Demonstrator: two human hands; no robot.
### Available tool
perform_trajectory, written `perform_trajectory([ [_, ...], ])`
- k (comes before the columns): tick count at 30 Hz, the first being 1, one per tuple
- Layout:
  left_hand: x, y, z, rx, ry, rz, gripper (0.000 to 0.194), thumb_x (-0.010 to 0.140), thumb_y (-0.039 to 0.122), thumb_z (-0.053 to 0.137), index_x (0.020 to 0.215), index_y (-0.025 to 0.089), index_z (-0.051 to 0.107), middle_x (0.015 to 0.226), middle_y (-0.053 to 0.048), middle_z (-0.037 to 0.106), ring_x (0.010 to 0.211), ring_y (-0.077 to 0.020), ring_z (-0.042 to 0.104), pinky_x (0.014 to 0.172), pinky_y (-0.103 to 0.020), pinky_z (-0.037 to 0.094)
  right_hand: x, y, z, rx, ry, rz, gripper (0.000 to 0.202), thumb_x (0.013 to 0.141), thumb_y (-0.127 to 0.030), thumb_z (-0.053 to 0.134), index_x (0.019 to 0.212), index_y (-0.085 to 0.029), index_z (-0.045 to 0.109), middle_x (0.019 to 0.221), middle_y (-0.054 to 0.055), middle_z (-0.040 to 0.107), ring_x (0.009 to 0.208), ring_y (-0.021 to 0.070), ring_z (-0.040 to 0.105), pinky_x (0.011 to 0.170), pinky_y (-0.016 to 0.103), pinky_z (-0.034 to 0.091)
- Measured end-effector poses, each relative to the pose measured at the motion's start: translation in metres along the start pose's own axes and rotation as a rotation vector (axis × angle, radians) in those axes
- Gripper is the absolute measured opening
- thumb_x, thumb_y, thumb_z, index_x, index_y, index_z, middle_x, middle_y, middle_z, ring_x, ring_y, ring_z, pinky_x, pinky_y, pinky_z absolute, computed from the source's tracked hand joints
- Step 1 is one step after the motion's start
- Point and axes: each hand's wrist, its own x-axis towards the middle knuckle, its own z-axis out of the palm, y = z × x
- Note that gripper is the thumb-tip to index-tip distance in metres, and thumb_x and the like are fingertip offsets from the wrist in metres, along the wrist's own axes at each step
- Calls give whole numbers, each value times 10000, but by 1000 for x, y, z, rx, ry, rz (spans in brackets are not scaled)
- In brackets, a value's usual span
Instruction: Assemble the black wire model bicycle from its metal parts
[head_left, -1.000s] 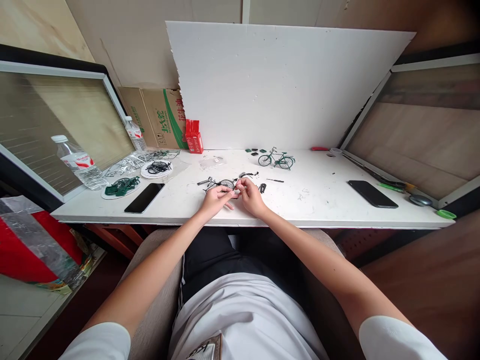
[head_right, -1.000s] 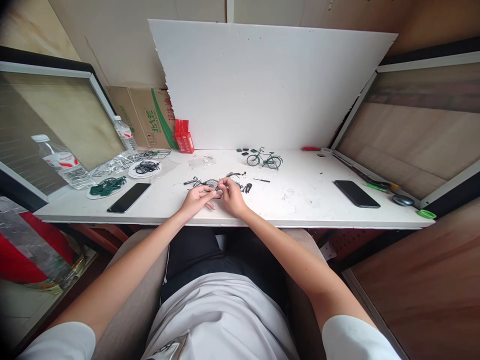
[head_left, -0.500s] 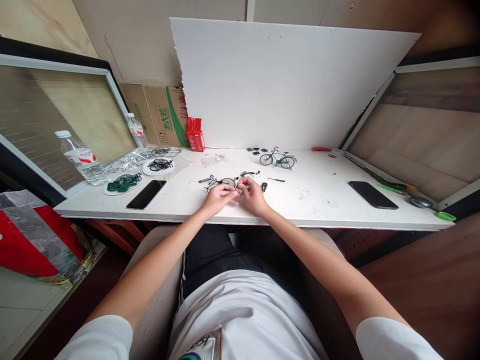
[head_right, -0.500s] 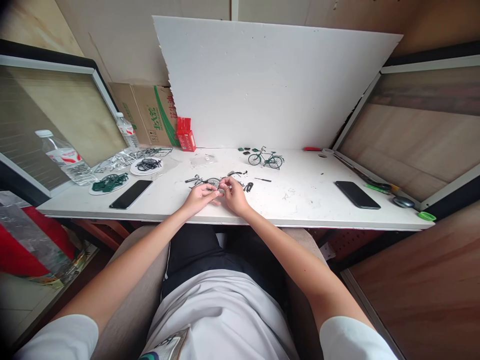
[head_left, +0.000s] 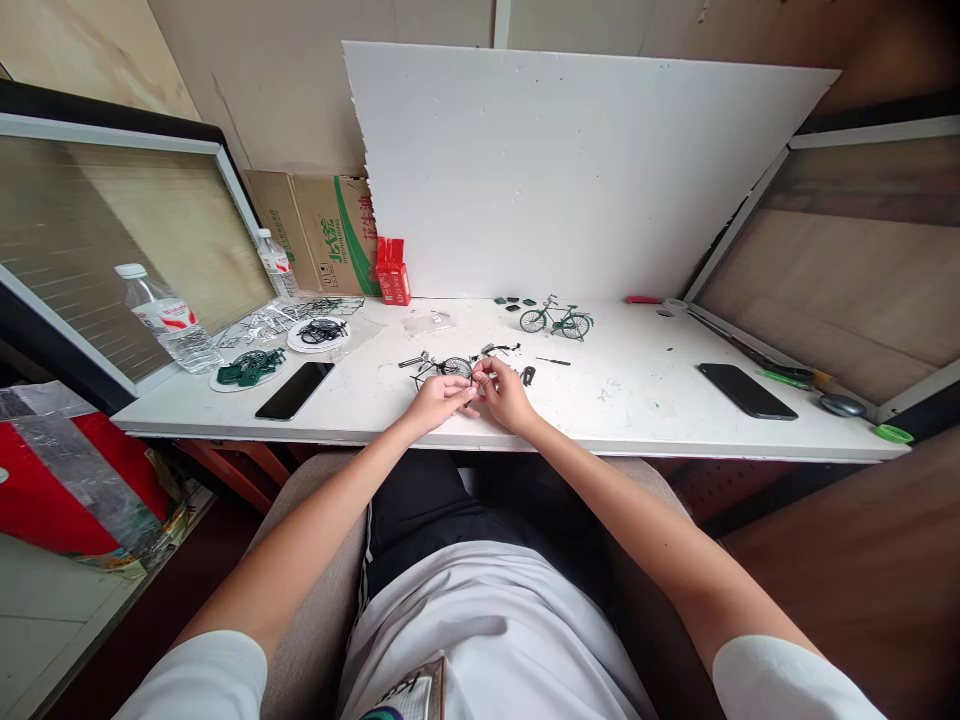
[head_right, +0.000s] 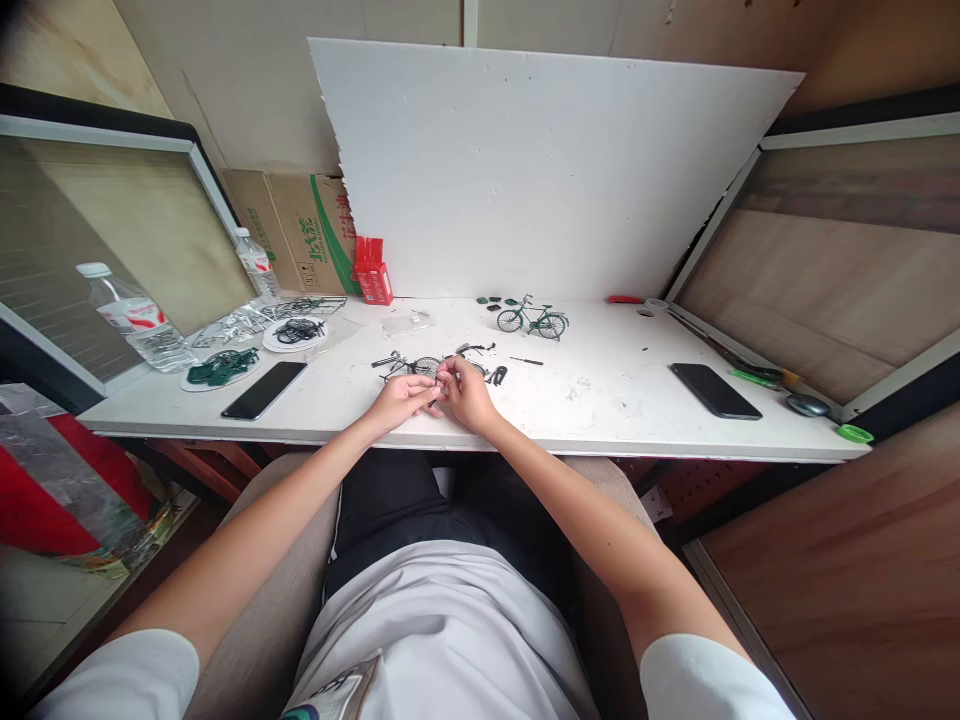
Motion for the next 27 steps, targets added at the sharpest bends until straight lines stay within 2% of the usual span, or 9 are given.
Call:
perform_trajectory([
  [5, 2, -7, -3, 62, -40, -25, 483, 894, 538, 751, 1144, 125, 731, 1011, -145, 800, 774, -250, 800, 552, -241, 413, -1, 0, 0, -26, -17, -25, 144, 998, -340, 510, 952, -222, 580, 917, 47, 632, 808, 189, 587, 714, 323, 506],
  [10, 2, -7, -3, 69, -32, -29, 489, 907, 534, 734, 1174, 125, 725, 1057, -162, 801, 777, -246, 799, 558, -243, 400, -1, 4, 1, 37, -2, 10, 164, 1017, -371, 481, 956, -232, 544, 892, 29, 597, 798, 179, 566, 719, 313, 493],
  [14, -1, 0, -1, 48, -34, -45, 504, 921, 514, 721, 1227, 114, 703, 1130, -199, 792, 808, -246, 800, 590, -252, 417, 4, 12, -6, 125, 136, 102, 302, 1044, -540, 441, 985, -250, 500, 892, 24, 583, 832, 178, 580, 721, 298, 501],
  [17, -4, 5, 0, 41, -16, -59, 489, 923, 505, 718, 1206, 106, 700, 1154, -213, 786, 801, -241, 797, 631, -268, 447, 11, 21, -22, 131, 235, 135, 390, 1039, -639, 416, 959, -262, 476, 900, 29, 574, 835, 183, 586, 711, 298, 524],
  [20, -4, 6, 2, 46, -7, -72, 471, 926, 491, 717, 1196, 106, 701, 1151, -212, 788, 780, -228, 791, 682, -287, 477, 20, 30, -41, 106, 351, 144, 413, 1038, -669, 393, 958, -270, 457, 918, 33, 556, 875, 192, 607, 675, 291, 535],
  [23, -3, 5, 2, 40, -2, -75, 455, 927, 474, 720, 1194, 106, 701, 1156, -209, 787, 760, -217, 787, 702, -294, 491, 26, 41, -54, 79, 400, 188, 425, 1040, -680, 373, 955, -270, 448, 942, 35, 561, 882, 185, 619, 661, 280, 545],
  [27, -3, 3, 2, 21, -2, -72, 452, 924, 463, 722, 1193, 99, 699, 1140, -208, 789, 745, -209, 783, 708, -294, 504, 28, 47, -58, 82, 431, 272, 488, 1007, -746, 361, 934, -269, 431, 931, 31, 550, 858, 181, 621, 618, 272, 533],
])
